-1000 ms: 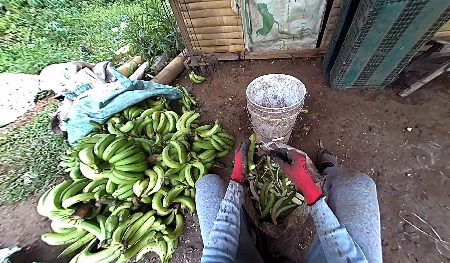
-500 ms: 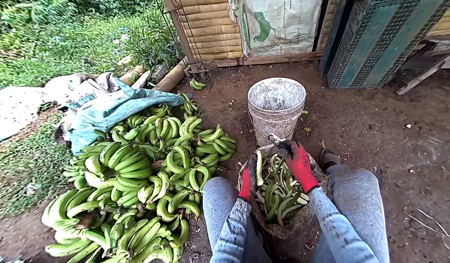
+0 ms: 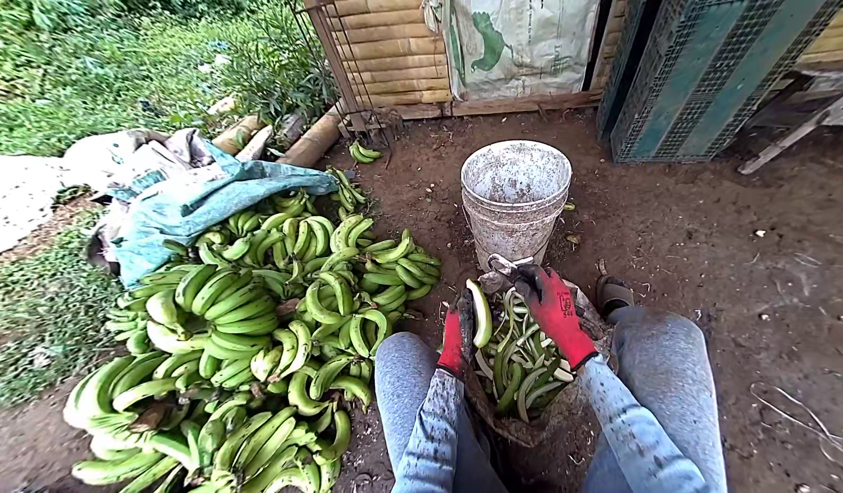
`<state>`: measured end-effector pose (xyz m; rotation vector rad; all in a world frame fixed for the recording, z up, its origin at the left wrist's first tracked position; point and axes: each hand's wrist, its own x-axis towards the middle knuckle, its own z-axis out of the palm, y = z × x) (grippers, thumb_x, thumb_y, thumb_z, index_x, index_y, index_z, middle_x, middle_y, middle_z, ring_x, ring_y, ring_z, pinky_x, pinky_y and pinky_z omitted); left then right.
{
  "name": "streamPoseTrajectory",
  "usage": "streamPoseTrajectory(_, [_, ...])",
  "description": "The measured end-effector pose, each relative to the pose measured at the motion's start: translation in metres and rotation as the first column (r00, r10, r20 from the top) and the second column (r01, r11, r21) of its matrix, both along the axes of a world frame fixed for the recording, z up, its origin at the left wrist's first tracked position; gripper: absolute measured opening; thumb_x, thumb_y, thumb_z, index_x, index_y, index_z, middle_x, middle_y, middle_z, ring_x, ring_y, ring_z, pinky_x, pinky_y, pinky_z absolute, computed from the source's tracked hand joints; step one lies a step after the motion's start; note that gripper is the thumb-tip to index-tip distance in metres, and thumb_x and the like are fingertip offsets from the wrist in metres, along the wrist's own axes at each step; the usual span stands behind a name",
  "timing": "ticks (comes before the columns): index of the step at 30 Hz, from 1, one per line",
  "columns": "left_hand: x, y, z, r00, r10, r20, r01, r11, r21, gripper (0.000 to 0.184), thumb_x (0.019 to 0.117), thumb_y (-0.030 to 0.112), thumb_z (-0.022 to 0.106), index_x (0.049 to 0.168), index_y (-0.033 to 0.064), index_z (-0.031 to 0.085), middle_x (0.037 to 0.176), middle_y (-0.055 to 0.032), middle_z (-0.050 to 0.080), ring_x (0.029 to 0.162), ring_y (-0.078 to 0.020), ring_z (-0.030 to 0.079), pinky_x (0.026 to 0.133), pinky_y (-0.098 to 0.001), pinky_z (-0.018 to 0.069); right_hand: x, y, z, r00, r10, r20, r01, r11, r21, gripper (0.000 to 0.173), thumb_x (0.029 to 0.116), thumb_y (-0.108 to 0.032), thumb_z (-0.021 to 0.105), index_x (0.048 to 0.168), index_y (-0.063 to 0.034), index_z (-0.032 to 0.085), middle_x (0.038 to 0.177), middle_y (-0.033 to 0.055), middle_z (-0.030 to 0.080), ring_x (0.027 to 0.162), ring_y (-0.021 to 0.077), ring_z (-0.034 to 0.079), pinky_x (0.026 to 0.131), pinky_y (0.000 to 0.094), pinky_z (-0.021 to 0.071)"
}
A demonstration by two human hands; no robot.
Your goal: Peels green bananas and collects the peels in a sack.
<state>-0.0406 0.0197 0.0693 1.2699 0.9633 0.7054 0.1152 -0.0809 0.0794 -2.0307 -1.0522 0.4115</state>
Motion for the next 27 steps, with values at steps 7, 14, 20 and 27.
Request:
streamPoseTrajectory(7, [0.014,0.014,0.001,0.897,0.198,0.395,-0.146,0.977,-0.157,0.037,0.1130,0.028,0.026,0.120,0.0050,0.054,0.088,-0.0066,0.064,0.077,-0.0147,0.065,0.072,-0.0317,0.0579,-0.042,-0.023,0.005,0.963,0.224,0.152,-0.210,0.972,-0.108,0.039,0.0988,-0.031,0.060,0.133,-0.0145,0.069,0.129,0.0246,0.064,0.122,0.0429,0.060,0.104,0.0573,0.0473])
streamPoseTrajectory(14, [0.007,-0.013,0.009,0.981,-0.090,-0.173,0.112,0.986,0.123,0.038,0.1114,0.014,0.036,0.138,-0.0085,0.051,0.123,-0.0198,0.062,0.107,-0.0135,0.061,0.097,-0.0278,0.0497,0.000,0.016,-0.004,0.984,0.163,0.071,-0.141,0.959,-0.246,0.037,0.1040,-0.020,0.053,0.137,-0.0066,0.063,0.136,0.0266,0.060,0.128,0.0423,0.057,0.111,0.0562,0.0419])
streamPoseTrajectory(20, [0.012,-0.007,0.011,0.873,-0.302,-0.383,0.422,0.862,0.282,0.049,0.1100,0.023,0.044,0.150,-0.0053,0.043,0.147,-0.0238,0.052,0.138,-0.0222,0.050,0.118,-0.0349,0.0360,0.004,0.013,-0.003,0.997,0.082,-0.011,-0.083,0.974,-0.211,0.037,0.1045,-0.019,0.051,0.137,-0.0074,0.064,0.129,0.0244,0.064,0.121,0.0380,0.062,0.108,0.0520,0.0458])
streamPoseTrajectory(27, [0.011,0.007,0.002,0.991,0.047,0.129,-0.039,0.997,-0.066,0.030,0.1112,0.021,0.039,0.125,0.0005,0.057,0.091,-0.0114,0.064,0.075,-0.0159,0.064,0.068,-0.0318,0.0567,-0.005,-0.002,-0.006,0.998,0.058,0.005,-0.058,0.998,-0.040,0.037,0.1007,-0.024,0.059,0.134,-0.0111,0.067,0.126,0.0226,0.066,0.117,0.0367,0.064,0.104,0.0522,0.0490])
